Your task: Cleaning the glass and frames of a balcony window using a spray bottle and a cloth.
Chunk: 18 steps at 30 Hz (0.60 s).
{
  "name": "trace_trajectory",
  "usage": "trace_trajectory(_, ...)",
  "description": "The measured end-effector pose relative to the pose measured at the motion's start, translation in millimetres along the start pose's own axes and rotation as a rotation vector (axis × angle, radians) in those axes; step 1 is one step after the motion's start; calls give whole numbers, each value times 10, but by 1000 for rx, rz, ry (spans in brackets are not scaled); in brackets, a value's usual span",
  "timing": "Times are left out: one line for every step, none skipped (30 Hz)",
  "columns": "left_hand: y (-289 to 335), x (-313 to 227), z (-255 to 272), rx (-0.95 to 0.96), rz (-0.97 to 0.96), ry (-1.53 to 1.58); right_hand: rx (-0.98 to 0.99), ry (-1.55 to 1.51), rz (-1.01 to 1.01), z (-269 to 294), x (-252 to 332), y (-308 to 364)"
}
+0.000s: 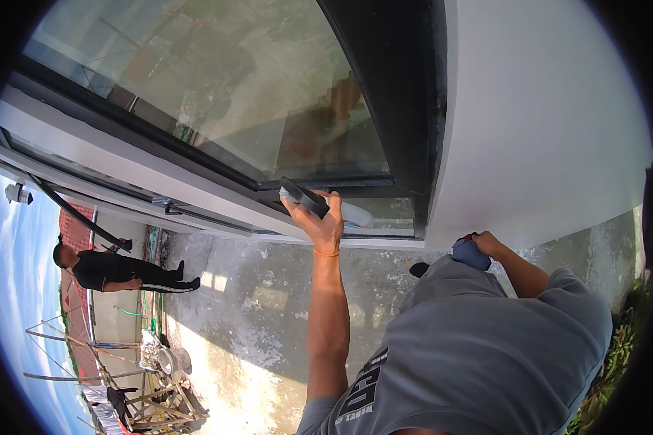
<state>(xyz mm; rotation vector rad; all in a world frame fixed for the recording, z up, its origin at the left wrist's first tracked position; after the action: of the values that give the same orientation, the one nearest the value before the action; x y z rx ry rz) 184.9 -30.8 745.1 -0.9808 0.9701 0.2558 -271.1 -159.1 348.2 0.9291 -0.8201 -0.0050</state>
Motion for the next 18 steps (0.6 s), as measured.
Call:
trace_trajectory(12,-84,-42,36,-90,-154,-8,18,-9,-2,-8,5)
trace_trajectory(33,-174,-101,90,-170,-212,-16,36,-19,4,-5,-1)
trace_trajectory(83,-157,-138,90,-169,-212,-16,38,-20,12,10,-24)
trace_trajectory(218,-282,-310,183,-333,-396,3,48,-25,4,16,-34)
trace_trajectory(347,-364,-481,278,-497,-581,22,58,-30,-1,22,-37)
trace_trajectory(351,-328,-493,275,-489,-583,25,65,-32,2,31,-34)
trace_trajectory(349,-299,-508,284,-489,-561,22,48,-32,-6,65,-13)
trace_trajectory(362,-279,-511,292,-489,-539,19,32,-32,-3,82,2)
trace_trajectory(387,-262,-490,286,-479,-542,23,43,-34,-10,66,0)
trace_trajectory(437,-269,-569,380,-528,-562,27,49,-31,-26,45,-17)
trace_trajectory(499,-274,-643,473,-575,-581,32,56,-28,-39,22,-33)
trace_trajectory(496,-272,-630,456,-567,-547,33,72,-29,-51,2,-43)
trace_trajectory(479,-235,-592,437,-552,-552,34,58,-22,-75,6,-68)
trace_trajectory(490,-185,-597,481,-534,-569,36,46,-18,-93,5,-58)
trace_trajectory(513,-132,-590,522,-512,-585,41,77,-17,-125,25,-61)
trace_trajectory(515,-160,-541,496,-483,-588,56,90,-6,-169,76,-51)
trace_trajectory(489,-253,-520,512,-472,-580,72,102,10,-195,139,-61)
trace_trajectory(500,-315,-490,525,-457,-572,80,143,15,-192,153,-68)
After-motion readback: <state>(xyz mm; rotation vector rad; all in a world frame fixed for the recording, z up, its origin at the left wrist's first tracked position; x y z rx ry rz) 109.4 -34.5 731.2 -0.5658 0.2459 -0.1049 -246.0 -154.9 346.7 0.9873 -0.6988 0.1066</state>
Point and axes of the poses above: each hand's wrist, its own y-axis away from the middle knuckle, its own z-axis out of the back of the hand, x = y × z, the point moved 9 cm from there along -y, towards the middle knuckle, and after that the axes turned 8 degrees about x, right-handed, at the moved point
